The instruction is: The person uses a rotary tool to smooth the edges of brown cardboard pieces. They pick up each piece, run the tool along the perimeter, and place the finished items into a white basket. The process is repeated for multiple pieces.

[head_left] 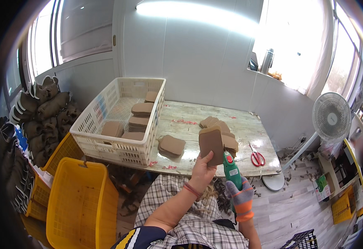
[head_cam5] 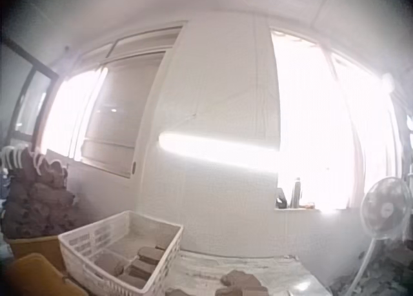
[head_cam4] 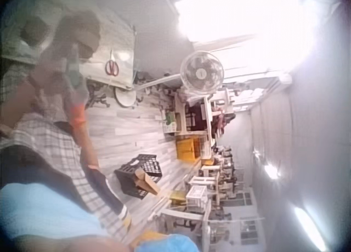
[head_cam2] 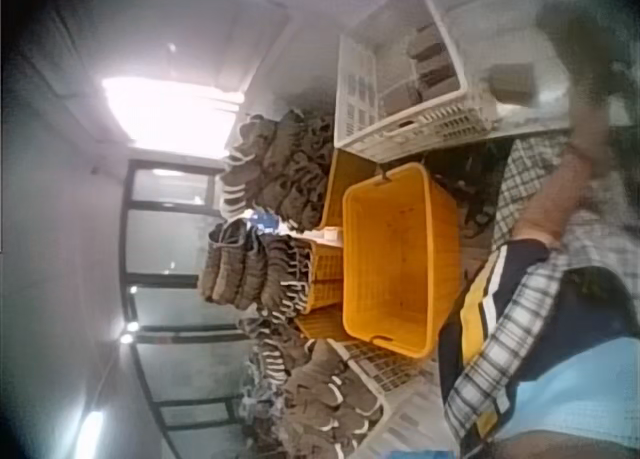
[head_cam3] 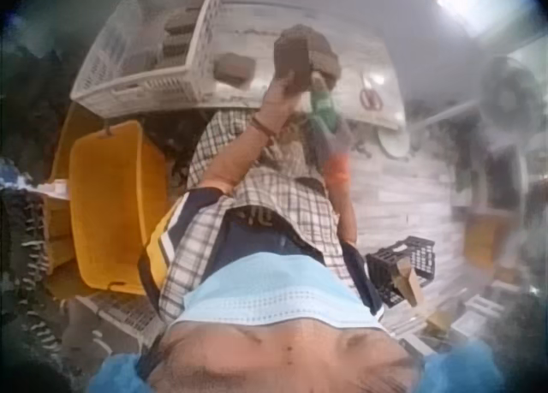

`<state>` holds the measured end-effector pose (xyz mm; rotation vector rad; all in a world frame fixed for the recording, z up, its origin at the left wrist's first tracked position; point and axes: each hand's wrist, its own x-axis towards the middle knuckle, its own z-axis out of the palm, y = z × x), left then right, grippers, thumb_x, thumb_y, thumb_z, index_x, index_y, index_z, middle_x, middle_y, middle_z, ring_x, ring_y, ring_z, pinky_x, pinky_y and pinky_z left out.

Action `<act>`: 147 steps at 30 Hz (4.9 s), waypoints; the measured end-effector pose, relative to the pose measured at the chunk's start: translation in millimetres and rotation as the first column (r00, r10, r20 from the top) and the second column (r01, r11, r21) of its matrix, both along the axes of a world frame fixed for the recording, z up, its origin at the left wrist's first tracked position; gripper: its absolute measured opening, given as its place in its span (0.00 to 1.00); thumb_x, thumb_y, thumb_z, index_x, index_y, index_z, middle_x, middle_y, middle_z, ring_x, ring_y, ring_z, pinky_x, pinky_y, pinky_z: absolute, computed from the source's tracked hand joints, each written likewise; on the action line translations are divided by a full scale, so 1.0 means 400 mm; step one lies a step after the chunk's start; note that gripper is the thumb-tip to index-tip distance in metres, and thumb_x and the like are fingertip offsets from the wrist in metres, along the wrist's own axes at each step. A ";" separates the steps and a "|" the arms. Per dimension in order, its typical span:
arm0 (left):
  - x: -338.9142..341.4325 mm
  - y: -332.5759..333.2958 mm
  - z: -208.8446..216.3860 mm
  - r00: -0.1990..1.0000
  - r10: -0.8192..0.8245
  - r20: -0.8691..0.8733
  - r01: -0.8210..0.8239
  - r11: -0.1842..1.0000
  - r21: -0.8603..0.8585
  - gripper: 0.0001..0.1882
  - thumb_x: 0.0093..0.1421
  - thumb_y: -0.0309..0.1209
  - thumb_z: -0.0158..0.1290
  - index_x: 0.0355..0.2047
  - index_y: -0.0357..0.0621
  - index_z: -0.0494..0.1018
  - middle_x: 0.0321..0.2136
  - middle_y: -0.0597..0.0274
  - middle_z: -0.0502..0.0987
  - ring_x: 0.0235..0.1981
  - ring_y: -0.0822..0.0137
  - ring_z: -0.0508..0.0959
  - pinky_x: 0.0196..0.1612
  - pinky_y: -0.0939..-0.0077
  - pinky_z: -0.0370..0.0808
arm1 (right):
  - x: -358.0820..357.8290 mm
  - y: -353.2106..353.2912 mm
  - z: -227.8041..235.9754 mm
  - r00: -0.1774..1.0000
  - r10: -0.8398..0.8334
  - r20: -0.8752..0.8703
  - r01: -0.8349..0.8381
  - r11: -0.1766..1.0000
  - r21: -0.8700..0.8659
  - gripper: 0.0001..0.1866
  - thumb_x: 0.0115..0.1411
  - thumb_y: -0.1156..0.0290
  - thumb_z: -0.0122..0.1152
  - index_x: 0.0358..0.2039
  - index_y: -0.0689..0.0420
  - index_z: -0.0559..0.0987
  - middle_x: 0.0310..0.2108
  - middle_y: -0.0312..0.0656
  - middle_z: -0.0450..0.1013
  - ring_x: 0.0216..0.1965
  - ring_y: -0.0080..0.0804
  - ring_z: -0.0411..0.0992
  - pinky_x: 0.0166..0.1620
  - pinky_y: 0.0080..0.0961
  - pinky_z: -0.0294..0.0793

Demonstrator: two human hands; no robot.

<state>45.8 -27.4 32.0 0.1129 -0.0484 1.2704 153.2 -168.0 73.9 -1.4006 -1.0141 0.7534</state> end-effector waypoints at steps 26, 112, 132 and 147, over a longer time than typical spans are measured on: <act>-0.157 0.051 -0.047 0.769 0.242 -0.591 0.099 0.869 0.485 0.16 0.52 0.15 0.55 0.42 0.39 0.76 0.37 0.63 0.79 0.37 0.74 0.77 0.42 0.77 0.75 | 0.085 -0.082 0.043 0.985 0.143 0.100 -0.130 0.983 -0.128 0.21 0.51 0.65 0.69 0.42 0.62 0.75 0.23 0.33 0.72 0.20 0.15 0.66 0.24 0.15 0.66; 0.049 0.479 -0.096 -0.454 0.882 -0.125 0.624 0.414 0.662 0.25 0.54 0.33 0.54 0.53 0.43 0.68 0.56 0.50 0.64 0.64 0.49 0.53 0.63 0.50 0.49 | 0.185 0.022 -0.183 0.996 0.049 -0.080 -0.081 0.876 -0.475 0.27 0.51 0.61 0.70 0.46 0.63 0.73 0.27 0.37 0.75 0.23 0.20 0.71 0.26 0.19 0.71; 0.074 0.259 -0.103 0.786 0.211 -0.582 -0.111 0.973 0.203 0.11 0.57 0.23 0.55 0.38 0.41 0.66 0.40 0.63 0.74 0.43 0.70 0.73 0.47 0.75 0.72 | 0.178 0.031 -0.172 0.988 -0.049 -0.146 0.000 0.949 -0.316 0.23 0.51 0.65 0.70 0.44 0.64 0.74 0.28 0.36 0.75 0.23 0.18 0.68 0.26 0.17 0.70; 0.092 0.098 -0.063 0.939 0.122 -0.321 -0.103 0.992 0.077 0.21 0.57 0.15 0.51 0.50 0.42 0.66 0.47 0.60 0.74 0.48 0.64 0.74 0.53 0.66 0.73 | 0.115 0.010 -0.078 0.998 -0.048 -0.028 0.042 0.983 -0.180 0.22 0.52 0.68 0.69 0.44 0.63 0.74 0.30 0.33 0.74 0.27 0.16 0.67 0.30 0.16 0.69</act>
